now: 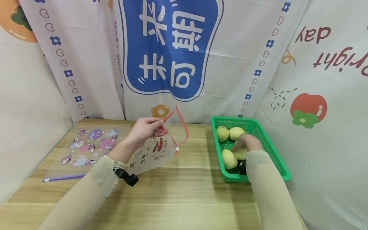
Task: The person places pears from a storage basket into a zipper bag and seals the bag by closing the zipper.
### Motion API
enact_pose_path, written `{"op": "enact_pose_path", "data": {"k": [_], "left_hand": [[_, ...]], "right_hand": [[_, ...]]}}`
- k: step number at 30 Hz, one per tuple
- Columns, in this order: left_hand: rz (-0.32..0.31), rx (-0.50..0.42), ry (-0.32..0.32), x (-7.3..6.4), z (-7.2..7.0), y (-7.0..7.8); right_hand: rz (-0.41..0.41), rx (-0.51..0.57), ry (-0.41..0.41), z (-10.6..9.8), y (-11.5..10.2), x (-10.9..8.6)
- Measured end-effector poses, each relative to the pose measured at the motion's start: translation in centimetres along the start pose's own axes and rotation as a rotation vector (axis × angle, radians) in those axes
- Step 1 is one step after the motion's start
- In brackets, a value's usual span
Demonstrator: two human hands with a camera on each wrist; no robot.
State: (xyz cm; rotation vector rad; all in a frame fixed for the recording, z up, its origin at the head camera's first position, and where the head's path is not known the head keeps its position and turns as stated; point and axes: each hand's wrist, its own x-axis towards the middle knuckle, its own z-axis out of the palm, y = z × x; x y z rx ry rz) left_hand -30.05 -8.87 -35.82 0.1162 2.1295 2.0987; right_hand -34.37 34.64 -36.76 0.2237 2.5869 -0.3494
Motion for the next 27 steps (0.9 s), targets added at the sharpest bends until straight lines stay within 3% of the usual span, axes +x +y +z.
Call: {"op": "enact_pose_path", "data": {"k": [7,13,16,20,27], "left_hand": [[0.018,-0.019,-0.005,0.1,0.1,0.0],[0.019,-0.031,-0.010,0.2,0.3,-0.1],[0.012,-0.031,-0.010,0.2,0.4,-0.2],[0.008,-0.026,-0.012,0.4,0.4,-0.2],[0.007,-0.023,-0.016,0.6,0.3,-0.1]], "right_hand": [[-0.062,0.084,0.118,-0.8,0.0,-0.3],[-0.154,0.147,0.345,-1.3,-0.9,-1.5],[-0.183,0.242,0.428,-1.4,-2.3,-2.0],[-0.254,0.413,0.467,-1.4,-5.1,-3.2],[-0.428,0.597,0.420,-0.8,-10.8,-5.7]]}}
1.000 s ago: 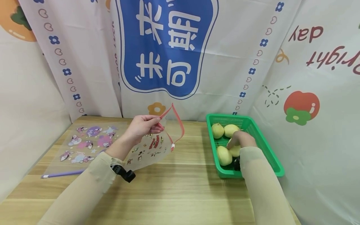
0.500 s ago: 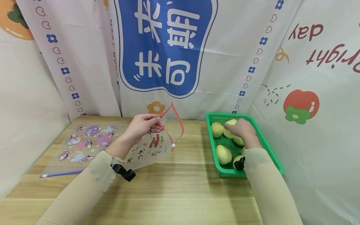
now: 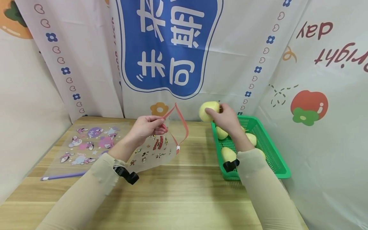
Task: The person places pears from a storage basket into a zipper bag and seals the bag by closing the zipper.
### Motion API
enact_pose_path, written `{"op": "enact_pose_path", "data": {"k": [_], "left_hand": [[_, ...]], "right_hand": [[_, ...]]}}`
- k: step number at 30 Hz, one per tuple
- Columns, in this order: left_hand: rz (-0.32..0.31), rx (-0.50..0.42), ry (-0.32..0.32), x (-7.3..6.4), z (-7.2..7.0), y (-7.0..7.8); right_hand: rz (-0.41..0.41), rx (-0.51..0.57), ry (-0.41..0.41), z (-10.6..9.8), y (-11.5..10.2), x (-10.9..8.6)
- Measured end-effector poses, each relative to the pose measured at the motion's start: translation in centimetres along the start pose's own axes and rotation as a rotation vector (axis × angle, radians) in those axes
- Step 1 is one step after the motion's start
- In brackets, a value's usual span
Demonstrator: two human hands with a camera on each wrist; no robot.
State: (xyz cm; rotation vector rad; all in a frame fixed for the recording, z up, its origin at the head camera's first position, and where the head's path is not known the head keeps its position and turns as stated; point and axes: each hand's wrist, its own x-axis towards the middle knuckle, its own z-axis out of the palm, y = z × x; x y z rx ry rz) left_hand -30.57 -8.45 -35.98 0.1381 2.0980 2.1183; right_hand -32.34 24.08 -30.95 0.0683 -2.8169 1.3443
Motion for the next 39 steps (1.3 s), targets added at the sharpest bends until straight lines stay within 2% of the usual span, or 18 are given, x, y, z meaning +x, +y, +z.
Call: {"op": "enact_pose_path", "data": {"k": [6,11,17,22,26,33,39], "left_hand": [[0.001,0.007,0.002,0.1,0.1,0.0],[-0.005,0.026,0.004,0.0,0.2,0.2],[-0.012,0.047,0.002,0.1,0.2,0.3],[-0.014,0.042,0.007,0.1,0.3,0.4],[-0.022,0.031,0.012,0.1,0.4,0.6],[-0.021,0.009,0.005,-0.1,0.6,0.7],[-0.028,-0.006,0.000,-0.2,0.8,0.8]], "right_hand": [[-0.106,0.050,-0.070,3.0,-3.5,-0.9],[-0.181,0.012,-0.100,5.1,-5.3,-1.6],[-0.279,-0.056,-0.147,6.8,-6.0,-2.0],[-0.302,-0.108,-0.184,7.6,-5.7,-1.9],[-0.321,-0.197,-0.221,7.9,-5.4,-1.6],[-0.420,-0.479,-0.292,8.7,-5.5,-0.7],[-0.420,-0.641,-0.371,10.0,-6.1,0.2]]}}
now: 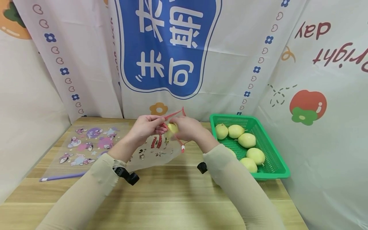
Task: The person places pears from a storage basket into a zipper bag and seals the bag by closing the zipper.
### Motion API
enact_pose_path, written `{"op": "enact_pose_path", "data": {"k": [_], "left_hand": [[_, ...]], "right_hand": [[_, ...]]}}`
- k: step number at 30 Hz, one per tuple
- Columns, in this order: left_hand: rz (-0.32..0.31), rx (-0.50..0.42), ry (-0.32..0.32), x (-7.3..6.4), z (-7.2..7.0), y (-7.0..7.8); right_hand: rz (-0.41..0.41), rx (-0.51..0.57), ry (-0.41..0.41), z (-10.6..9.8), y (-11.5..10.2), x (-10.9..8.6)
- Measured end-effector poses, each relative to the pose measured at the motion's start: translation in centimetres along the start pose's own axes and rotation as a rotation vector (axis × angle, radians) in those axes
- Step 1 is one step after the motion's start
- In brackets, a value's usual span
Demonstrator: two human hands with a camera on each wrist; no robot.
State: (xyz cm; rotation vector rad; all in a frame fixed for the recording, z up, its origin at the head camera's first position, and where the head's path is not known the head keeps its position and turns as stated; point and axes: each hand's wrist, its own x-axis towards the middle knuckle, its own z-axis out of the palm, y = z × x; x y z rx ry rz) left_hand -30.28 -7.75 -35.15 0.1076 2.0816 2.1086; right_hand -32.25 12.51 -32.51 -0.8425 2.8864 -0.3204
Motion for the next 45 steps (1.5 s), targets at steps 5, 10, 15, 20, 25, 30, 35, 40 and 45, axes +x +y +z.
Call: {"op": "enact_pose_path", "data": {"k": [5,10,15,20,25,30,35,40,45], "left_hand": [[-0.017,-0.036,-0.002,-0.1,0.0,0.1],[-0.004,-0.048,0.004,-0.1,-0.3,0.2],[0.027,-0.062,0.015,0.0,-0.5,0.4],[0.032,-0.076,0.036,-0.1,-0.6,0.7],[0.044,-0.104,0.049,-0.3,-0.9,0.8],[0.036,-0.101,0.045,-0.4,-1.2,0.6],[0.027,-0.068,0.029,-0.4,-1.4,0.3],[0.032,-0.051,0.021,-0.5,-1.5,0.2],[0.032,-0.052,0.022,-0.6,-1.6,0.2]], "right_hand": [[-0.007,0.026,-0.046,0.4,-0.2,1.1],[-0.024,0.045,-0.075,0.6,-0.1,1.4],[-0.020,0.039,-0.060,0.5,0.0,1.4],[0.006,0.058,-0.078,0.3,0.0,1.2],[0.015,0.072,-0.079,0.0,0.5,0.8],[0.040,0.114,-0.063,-0.5,1.7,-0.1],[0.089,0.158,-0.030,-1.3,3.5,-1.2],[0.148,0.189,0.013,-2.4,6.2,-2.7],[0.208,0.169,0.035,-3.3,10.0,-4.3]]}}
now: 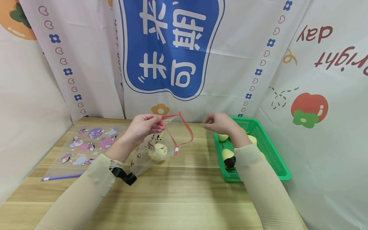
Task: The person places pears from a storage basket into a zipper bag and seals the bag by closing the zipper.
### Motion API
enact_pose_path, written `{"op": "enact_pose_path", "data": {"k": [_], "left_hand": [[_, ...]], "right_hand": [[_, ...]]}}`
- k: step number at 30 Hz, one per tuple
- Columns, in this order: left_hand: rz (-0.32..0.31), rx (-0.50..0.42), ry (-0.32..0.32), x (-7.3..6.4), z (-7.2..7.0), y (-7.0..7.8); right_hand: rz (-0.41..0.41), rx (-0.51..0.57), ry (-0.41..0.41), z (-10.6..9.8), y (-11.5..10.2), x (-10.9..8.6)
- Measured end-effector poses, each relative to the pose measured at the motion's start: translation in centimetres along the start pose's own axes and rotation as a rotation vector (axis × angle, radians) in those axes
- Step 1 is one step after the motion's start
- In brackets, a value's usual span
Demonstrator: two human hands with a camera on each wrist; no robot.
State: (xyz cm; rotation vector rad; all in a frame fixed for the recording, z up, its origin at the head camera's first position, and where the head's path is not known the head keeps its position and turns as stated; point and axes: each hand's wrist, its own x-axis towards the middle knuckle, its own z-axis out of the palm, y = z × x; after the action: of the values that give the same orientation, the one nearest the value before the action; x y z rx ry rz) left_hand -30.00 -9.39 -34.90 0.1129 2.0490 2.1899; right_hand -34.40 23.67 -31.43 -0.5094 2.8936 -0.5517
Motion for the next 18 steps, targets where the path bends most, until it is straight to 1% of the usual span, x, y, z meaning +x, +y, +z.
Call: {"op": "enact_pose_path", "data": {"k": [4,7,11,13,18], "left_hand": [[-0.004,-0.003,-0.005,-0.1,-0.1,0.0],[-0.009,-0.002,-0.008,-0.2,-0.2,-0.1],[-0.020,0.002,-0.007,-0.2,-0.4,-0.3],[-0.025,0.004,-0.008,-0.1,-0.4,-0.3],[-0.030,0.011,-0.005,-0.1,-0.5,-0.5]], "right_hand": [[0.064,0.013,-0.013,-0.8,3.3,-0.7],[0.095,0.026,-0.031,-1.0,5.6,-1.1],[0.124,0.012,-0.082,-0.9,7.9,-1.7],[0.143,0.004,-0.138,-0.6,8.6,-2.0],[0.197,0.032,-0.322,0.0,9.3,-2.7]]}}
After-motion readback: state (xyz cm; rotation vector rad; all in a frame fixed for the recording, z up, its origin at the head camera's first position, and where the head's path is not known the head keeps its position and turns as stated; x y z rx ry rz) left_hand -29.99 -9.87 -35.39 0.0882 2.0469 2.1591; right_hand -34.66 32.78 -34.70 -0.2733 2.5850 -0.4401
